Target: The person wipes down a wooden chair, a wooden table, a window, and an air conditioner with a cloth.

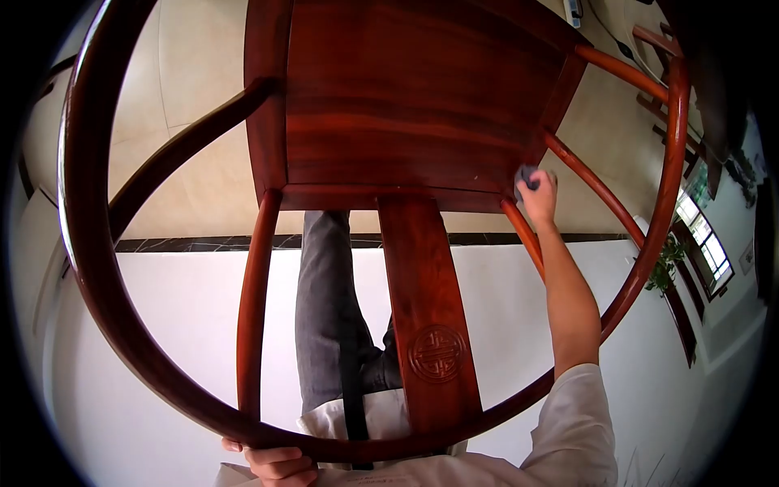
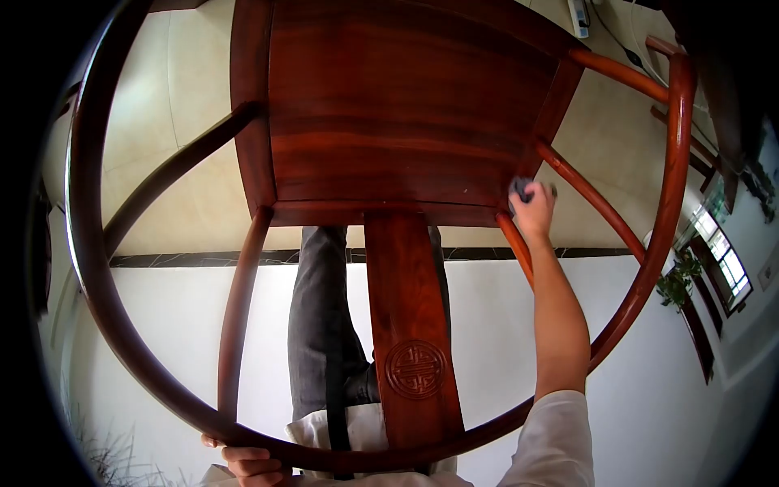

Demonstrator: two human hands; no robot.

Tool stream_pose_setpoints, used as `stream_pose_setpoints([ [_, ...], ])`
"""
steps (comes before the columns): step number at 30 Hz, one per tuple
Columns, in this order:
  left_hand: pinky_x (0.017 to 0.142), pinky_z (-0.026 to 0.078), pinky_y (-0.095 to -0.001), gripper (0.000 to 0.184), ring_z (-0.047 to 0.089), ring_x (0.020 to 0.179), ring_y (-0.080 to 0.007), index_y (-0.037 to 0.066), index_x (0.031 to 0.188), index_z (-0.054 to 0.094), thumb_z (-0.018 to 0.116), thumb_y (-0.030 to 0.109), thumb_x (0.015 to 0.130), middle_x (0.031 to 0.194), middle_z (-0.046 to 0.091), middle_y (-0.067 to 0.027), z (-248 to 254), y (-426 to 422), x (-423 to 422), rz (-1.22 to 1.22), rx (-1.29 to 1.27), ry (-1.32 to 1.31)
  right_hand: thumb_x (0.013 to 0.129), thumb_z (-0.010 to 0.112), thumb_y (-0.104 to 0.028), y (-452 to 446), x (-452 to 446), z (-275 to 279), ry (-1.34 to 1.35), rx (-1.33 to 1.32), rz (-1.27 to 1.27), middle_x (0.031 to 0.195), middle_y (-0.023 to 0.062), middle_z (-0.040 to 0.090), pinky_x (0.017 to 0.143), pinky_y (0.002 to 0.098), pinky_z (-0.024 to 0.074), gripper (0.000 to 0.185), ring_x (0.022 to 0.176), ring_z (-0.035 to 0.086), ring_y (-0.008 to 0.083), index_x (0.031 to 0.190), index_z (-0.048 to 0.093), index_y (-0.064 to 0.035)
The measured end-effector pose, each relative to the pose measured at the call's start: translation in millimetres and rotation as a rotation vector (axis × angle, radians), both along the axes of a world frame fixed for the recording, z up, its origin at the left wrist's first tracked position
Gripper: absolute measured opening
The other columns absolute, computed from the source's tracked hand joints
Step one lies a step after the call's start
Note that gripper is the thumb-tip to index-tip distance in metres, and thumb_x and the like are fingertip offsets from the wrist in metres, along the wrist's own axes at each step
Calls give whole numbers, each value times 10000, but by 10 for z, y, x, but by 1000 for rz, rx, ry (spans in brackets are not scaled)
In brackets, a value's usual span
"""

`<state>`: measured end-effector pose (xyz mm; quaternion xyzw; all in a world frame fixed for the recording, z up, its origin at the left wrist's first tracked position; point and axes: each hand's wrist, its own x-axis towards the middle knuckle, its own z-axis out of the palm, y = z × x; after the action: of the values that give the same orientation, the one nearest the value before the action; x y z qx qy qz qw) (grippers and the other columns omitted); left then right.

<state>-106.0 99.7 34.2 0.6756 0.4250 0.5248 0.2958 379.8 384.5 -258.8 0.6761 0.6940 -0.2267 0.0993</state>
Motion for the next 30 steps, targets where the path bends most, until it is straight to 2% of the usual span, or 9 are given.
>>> stream_pose_setpoints([
  [2, 603, 509, -344, 88, 577, 589, -146, 144, 695, 483, 530, 97, 753, 689, 553, 4, -51, 30, 33, 54, 80, 70, 625, 701, -113, -103, 27, 53, 34, -205, -93, 871, 132, 531, 771, 415, 438, 257, 859, 507, 334, 772, 497, -61],
  [4, 543, 512, -322, 102, 581, 597, -137, 145, 690, 472, 542, 91, 741, 694, 546, 6, -113, 30, 82, 100, 151, 140, 607, 716, -156, -216, -368, 25, -56, -72, 207, 871, 106, 528, 772, 428, 443, 258, 870, 508, 325, 759, 525, -71],
  [7, 561, 513, -333, 135, 584, 602, -119, 158, 688, 454, 574, 112, 730, 699, 550, 13, -122, -28, 59, 171, 204, 16, 667, 702, -154, -374, -1344, 62, 169, -303, 303, 871, 91, 527, 763, 403, 444, 210, 888, 516, 302, 777, 550, -61],
  [10, 665, 519, -387, 142, 614, 747, -195, 124, 777, 530, 642, 119, 689, 821, 589, -45, -212, 69, -108, -146, 272, 78, 701, 702, -149, -679, -2328, -9, 397, -289, 269, 821, 105, 533, 688, 385, 445, 191, 800, 543, 295, 763, 548, -55],
  [17, 914, 232, -439, 201, 515, 536, -129, 183, 571, 473, 484, 283, 745, 507, 479, 59, -152, 435, 299, 638, -191, -25, 682, 732, -175, -1046, -3826, -260, 654, -366, -167, 871, 143, 614, 770, 383, 475, 248, 858, 590, 316, 809, 575, -32],
  [21, 934, 259, -454, 175, 533, 537, -160, 148, 572, 481, 470, 194, 741, 511, 479, 14, -140, 478, 375, 741, -255, 16, 627, 739, -225, -747, -3746, 194, 560, -492, 5, 836, 183, 656, 744, 377, 506, 296, 822, 638, 322, 779, 600, -12],
  [24, 961, 286, -451, 143, 511, 557, -187, 104, 587, 476, 434, 113, 724, 541, 488, -42, -44, 546, 439, 756, -223, 57, 709, 682, -302, -321, -3300, 914, 459, -577, 255, 878, 163, 657, 743, 360, 491, 334, 836, 632, 288, 855, 604, -12],
  [26, 976, 290, -423, 216, 503, 610, -188, 81, 612, 461, 421, 161, 808, 572, 467, -39, 42, 511, 496, 720, -230, 101, 778, 619, -305, -60, -2825, 1459, 472, -561, 216, 859, 124, 654, 728, 346, 488, 286, 839, 629, 237, 863, 611, -31],
  [30, 999, 297, -386, 221, 510, 631, -186, 49, 683, 492, 408, 137, 867, 592, 492, -28, -26, 459, 533, 746, -264, 213, 875, 541, -283, 308, -1450, 2641, 943, -649, -53, 905, 62, 627, 761, 321, 475, 261, 876, 605, 183, 958, 612, -46],
])
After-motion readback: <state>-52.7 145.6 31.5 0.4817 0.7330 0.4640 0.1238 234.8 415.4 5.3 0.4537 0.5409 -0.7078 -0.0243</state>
